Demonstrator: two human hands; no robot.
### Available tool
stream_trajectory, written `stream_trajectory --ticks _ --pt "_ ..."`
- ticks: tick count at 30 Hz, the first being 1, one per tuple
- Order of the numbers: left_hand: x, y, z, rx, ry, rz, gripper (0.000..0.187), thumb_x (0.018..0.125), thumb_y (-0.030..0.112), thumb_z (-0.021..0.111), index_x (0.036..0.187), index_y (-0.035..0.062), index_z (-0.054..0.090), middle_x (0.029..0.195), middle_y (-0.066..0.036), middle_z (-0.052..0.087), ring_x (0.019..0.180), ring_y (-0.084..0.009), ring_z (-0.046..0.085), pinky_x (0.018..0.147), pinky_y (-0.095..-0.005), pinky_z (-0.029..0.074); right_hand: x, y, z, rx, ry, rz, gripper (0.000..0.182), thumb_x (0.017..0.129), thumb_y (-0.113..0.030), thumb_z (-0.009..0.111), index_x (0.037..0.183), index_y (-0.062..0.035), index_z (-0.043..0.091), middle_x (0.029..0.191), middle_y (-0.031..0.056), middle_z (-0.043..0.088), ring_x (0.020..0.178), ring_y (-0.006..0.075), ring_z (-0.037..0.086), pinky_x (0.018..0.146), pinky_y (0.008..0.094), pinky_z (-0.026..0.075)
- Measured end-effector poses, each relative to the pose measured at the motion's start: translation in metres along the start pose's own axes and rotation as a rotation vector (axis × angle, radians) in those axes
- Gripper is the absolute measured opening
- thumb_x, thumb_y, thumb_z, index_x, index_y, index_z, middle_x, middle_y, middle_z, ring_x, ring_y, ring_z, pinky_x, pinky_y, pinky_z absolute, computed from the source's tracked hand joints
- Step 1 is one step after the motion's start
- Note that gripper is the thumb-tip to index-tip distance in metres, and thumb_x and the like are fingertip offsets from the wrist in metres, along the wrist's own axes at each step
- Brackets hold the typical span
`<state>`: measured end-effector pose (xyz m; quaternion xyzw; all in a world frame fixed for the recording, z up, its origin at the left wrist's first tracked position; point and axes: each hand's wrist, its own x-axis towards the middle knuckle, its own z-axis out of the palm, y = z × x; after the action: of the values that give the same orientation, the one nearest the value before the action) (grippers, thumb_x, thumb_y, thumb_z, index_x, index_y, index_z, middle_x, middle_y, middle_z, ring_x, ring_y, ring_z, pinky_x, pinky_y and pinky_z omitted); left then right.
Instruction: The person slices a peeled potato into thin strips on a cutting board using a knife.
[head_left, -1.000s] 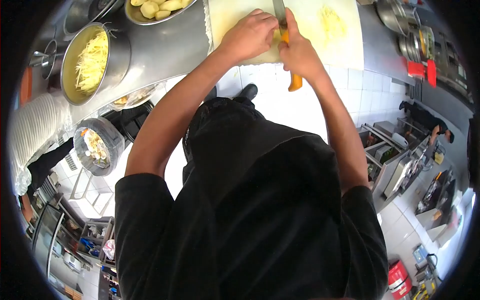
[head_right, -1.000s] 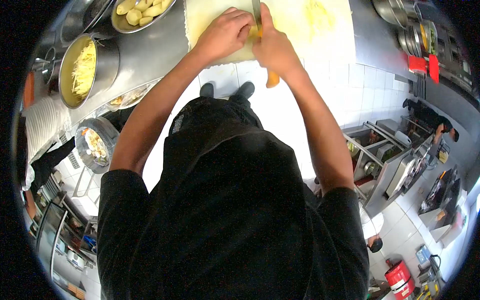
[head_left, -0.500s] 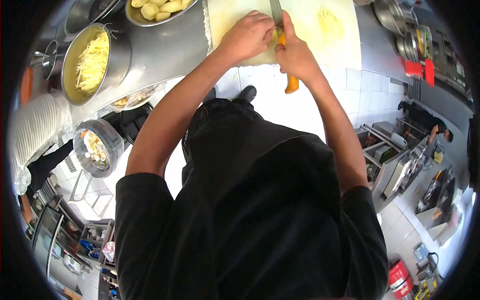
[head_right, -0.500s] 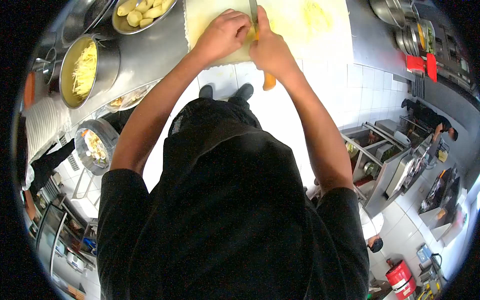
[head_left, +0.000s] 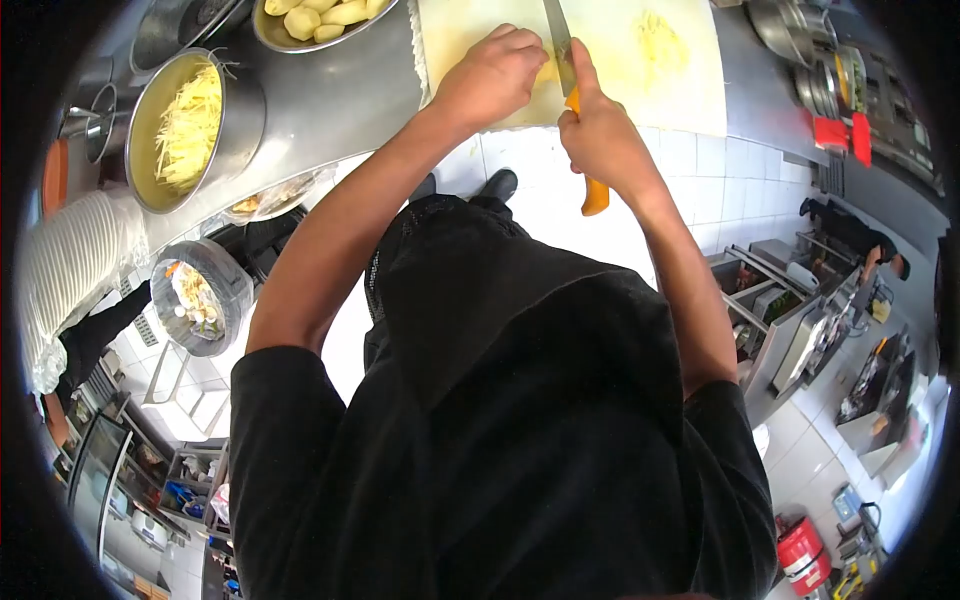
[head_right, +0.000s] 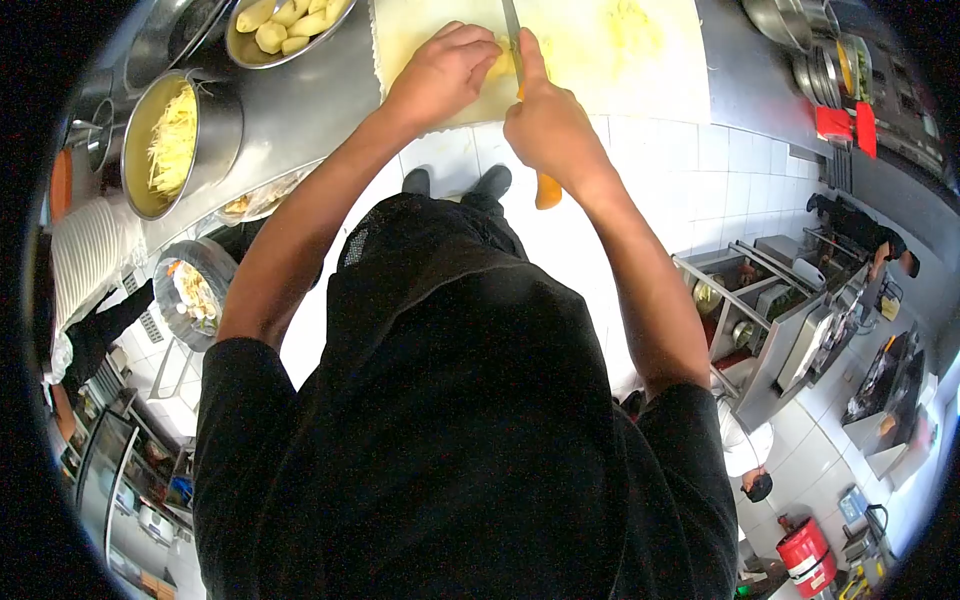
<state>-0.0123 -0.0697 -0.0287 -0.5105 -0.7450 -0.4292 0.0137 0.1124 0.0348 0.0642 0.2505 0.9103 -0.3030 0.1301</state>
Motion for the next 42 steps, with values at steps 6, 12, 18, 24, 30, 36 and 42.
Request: stream_trajectory --ticks 6,12,18,24,30,36,42 --pt "0.000 0.000 0.003 0.026 0.007 0.028 0.011 0.083 0.004 0.066 0.092 0.0006 0.071 0.095 -0.008 0.066 0.093 -0.0268 0.060 0.085 -0.0368 0.051 0.017 0.001 -0.001 0.073 -0.030 0.028 0.082 0.082 -0.004 0.046 0.156 -0.0048 0.009 0.084 0.0286 0.067 0.077 0.0438 0.066 0.076 0.0483 0.052" --pt "0.001 0.000 0.003 0.013 0.030 0.024 0.012 0.083 0.003 0.066 0.093 0.0009 0.072 0.094 -0.008 0.066 0.093 -0.0265 0.060 0.085 -0.0369 0.052 0.004 -0.010 -0.010 0.067 -0.062 0.090 0.084 0.082 -0.007 0.048 0.156 -0.0066 0.009 0.084 0.0289 0.067 0.074 0.0423 0.067 0.073 0.0476 0.052" --pt "0.001 0.001 0.001 0.015 0.013 0.017 0.016 0.080 0.002 0.065 0.094 0.0016 0.072 0.095 -0.007 0.066 0.094 -0.0262 0.060 0.086 -0.0367 0.052 0.009 -0.020 -0.019 0.093 -0.088 0.119 0.083 0.082 -0.006 0.046 0.156 -0.0063 0.010 0.081 0.0271 0.068 0.070 0.0403 0.067 0.071 0.0462 0.054" --pt "0.000 0.001 0.002 0.058 -0.024 0.019 0.019 0.077 0.001 0.065 0.095 0.0025 0.072 0.097 -0.006 0.066 0.095 -0.0258 0.060 0.087 -0.0363 0.052 0.013 0.004 0.010 0.012 0.023 -0.001 0.082 0.081 -0.005 0.044 0.156 -0.0050 0.010 0.076 0.0234 0.067 0.057 0.0321 0.065 0.065 0.0427 0.055" --pt "-0.002 -0.001 0.004 0.043 0.008 0.010 0.018 0.075 0.000 0.065 0.092 0.0029 0.072 0.097 -0.006 0.066 0.095 -0.0255 0.060 0.087 -0.0360 0.052 0.000 -0.032 -0.025 0.085 -0.092 0.139 0.079 0.087 -0.004 0.043 0.157 -0.0116 0.008 0.084 0.0214 0.067 0.054 0.0257 0.064 0.061 0.0387 0.056" --pt "-0.001 -0.003 0.001 0.074 0.010 0.028 0.014 0.076 0.001 0.066 0.089 0.0026 0.072 0.096 -0.006 0.067 0.093 -0.0252 0.061 0.086 -0.0358 0.052 0.023 -0.001 0.009 0.024 0.045 0.003 0.080 0.086 -0.004 0.044 0.157 -0.0109 0.009 0.084 0.0215 0.067 0.054 0.0264 0.064 0.062 0.0393 0.056" --pt "0.000 -0.002 0.004 0.067 0.030 0.012 0.013 0.076 0.001 0.066 0.088 0.0024 0.072 0.095 -0.006 0.067 0.092 -0.0250 0.061 0.086 -0.0360 0.052 0.000 -0.026 -0.012 0.083 -0.055 0.094 0.080 0.086 -0.003 0.042 0.157 -0.0105 0.008 0.092 0.0233 0.068 0.054 0.0272 0.064 0.061 0.0397 0.057"
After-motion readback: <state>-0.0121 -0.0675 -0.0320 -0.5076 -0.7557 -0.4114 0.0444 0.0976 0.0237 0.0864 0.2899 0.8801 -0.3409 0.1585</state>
